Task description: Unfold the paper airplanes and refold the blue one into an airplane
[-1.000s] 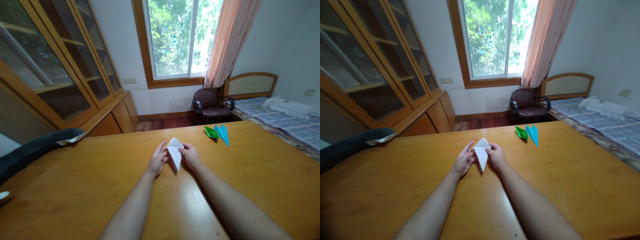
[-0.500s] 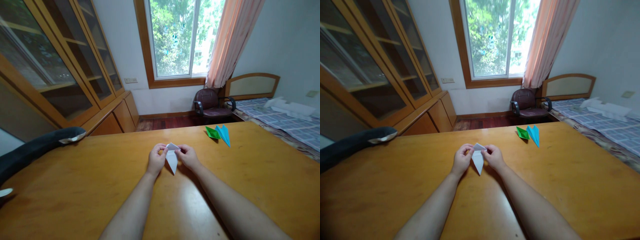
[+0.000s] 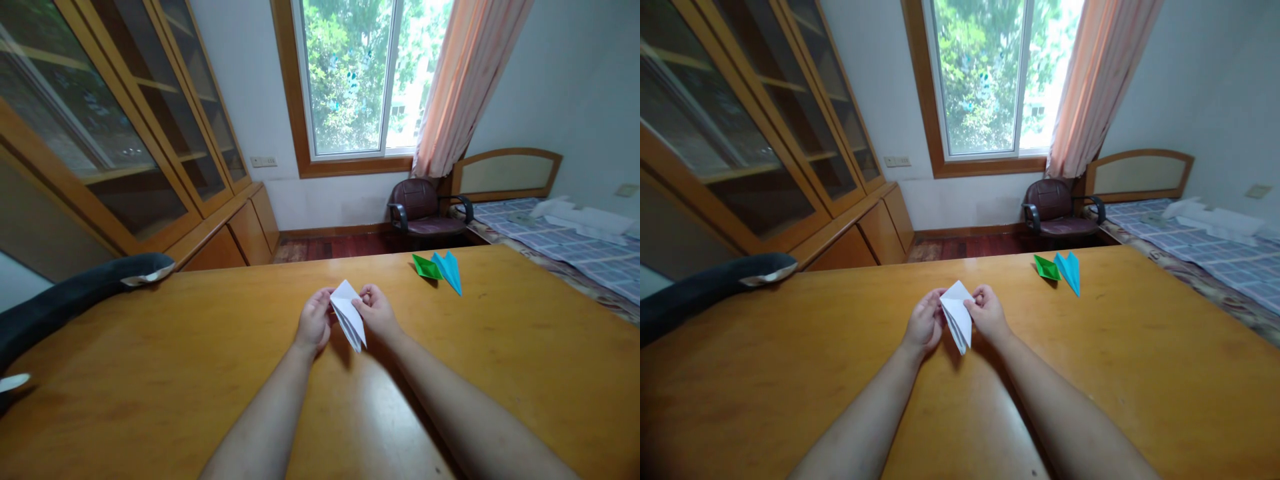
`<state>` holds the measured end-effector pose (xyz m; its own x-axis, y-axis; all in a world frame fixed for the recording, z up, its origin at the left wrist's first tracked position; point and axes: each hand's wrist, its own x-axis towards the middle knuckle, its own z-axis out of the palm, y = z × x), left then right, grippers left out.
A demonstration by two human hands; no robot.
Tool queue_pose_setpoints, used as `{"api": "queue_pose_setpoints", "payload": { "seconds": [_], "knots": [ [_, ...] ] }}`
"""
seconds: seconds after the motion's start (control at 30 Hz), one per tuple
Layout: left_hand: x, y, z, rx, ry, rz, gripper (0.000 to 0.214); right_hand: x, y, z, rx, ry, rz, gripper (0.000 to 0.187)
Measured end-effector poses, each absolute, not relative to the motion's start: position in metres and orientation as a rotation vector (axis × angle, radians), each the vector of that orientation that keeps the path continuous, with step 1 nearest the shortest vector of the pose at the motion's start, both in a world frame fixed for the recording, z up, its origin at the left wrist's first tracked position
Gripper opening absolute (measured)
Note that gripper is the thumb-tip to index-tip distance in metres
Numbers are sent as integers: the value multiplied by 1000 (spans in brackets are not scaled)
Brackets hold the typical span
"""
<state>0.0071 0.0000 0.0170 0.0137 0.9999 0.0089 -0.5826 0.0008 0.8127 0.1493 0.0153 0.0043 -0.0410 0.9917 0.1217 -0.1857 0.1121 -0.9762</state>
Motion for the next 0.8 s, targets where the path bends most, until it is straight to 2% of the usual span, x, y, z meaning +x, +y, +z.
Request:
{"api": "queue_pose_setpoints", "payload": {
  "seconds": [0.27,0.53,0.8],
  "knots": [
    [13,-1,11,810,715,1363,40,149,15,1,-922,-1277,1174,24],
    [11,-1,10,895,750,1372,45,148,14,-5,-844,-1313,1257,26],
    [11,-1,11,934,792,1388,43,152,14,-6,-814,-1349,1289,37]
  ]
}}
